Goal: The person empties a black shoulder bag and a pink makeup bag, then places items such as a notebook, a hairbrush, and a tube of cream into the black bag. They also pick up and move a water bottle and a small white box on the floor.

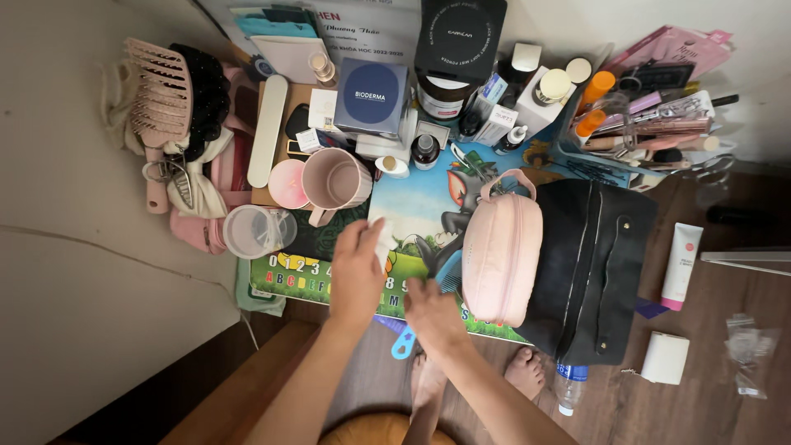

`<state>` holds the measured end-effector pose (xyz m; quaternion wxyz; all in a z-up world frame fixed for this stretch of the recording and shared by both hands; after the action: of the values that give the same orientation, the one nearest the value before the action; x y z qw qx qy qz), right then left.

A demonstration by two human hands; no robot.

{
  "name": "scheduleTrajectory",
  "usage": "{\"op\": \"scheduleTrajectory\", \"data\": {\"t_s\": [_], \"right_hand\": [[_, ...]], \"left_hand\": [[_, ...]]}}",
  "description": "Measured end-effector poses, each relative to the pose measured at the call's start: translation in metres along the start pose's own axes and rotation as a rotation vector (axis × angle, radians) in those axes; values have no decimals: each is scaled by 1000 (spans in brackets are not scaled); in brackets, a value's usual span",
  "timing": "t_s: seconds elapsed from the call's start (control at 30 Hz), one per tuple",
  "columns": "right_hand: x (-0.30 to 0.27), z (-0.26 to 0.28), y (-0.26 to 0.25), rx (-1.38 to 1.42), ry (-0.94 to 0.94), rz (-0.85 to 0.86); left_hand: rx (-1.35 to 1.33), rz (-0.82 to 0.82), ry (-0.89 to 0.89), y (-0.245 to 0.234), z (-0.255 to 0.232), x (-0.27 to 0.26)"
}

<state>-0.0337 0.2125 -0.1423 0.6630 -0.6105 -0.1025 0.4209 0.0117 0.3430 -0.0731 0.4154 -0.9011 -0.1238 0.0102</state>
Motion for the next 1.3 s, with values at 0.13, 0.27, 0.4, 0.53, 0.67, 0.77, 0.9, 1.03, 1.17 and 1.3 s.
{"op": "scheduleTrajectory", "data": {"t_s": [0.13, 0.27, 0.4, 0.53, 0.67, 0.77, 0.9, 1.03, 1.17, 1.3], "right_hand": [[-32, 19, -46, 91, -291, -220], [-84, 16, -114, 431, -270, -408], [-94, -36, -145, 417, 395, -353], [-63, -120, -135, 311, 915, -93], [-47, -144, -128, 249, 973, -104], [-56, -160, -117, 282, 997, -84], [-59, -158, -103, 296, 982, -63], [-61, -157, -107, 195, 927, -95], [-66, -154, -121, 278, 927, -86], [-61, -140, -114, 719, 967, -124]], "left_hand": [[34, 164, 200, 42, -11, 25], [152, 254, 325, 108, -25, 43], [184, 345, 320, 136, -13, 23], [283, 546, 518, 120, 12, -56], [163, 859, 487, 98, 10, -153], [37, 1029, 520, 78, -22, -204], [-204, 1101, -169, 58, -17, -188], [35, 184, 149, 30, 12, -84], [354, 361, -20, 82, 30, -96], [200, 1194, 19, 145, -33, -229]]}}
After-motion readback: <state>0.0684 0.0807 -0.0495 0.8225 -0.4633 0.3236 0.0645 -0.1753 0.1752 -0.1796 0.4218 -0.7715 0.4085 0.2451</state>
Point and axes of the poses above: each hand's wrist, its own x-axis towards the middle knuckle, its own y-axis out of the palm, z = x × y, the point moved 6 cm from there along x, towards the middle knuckle
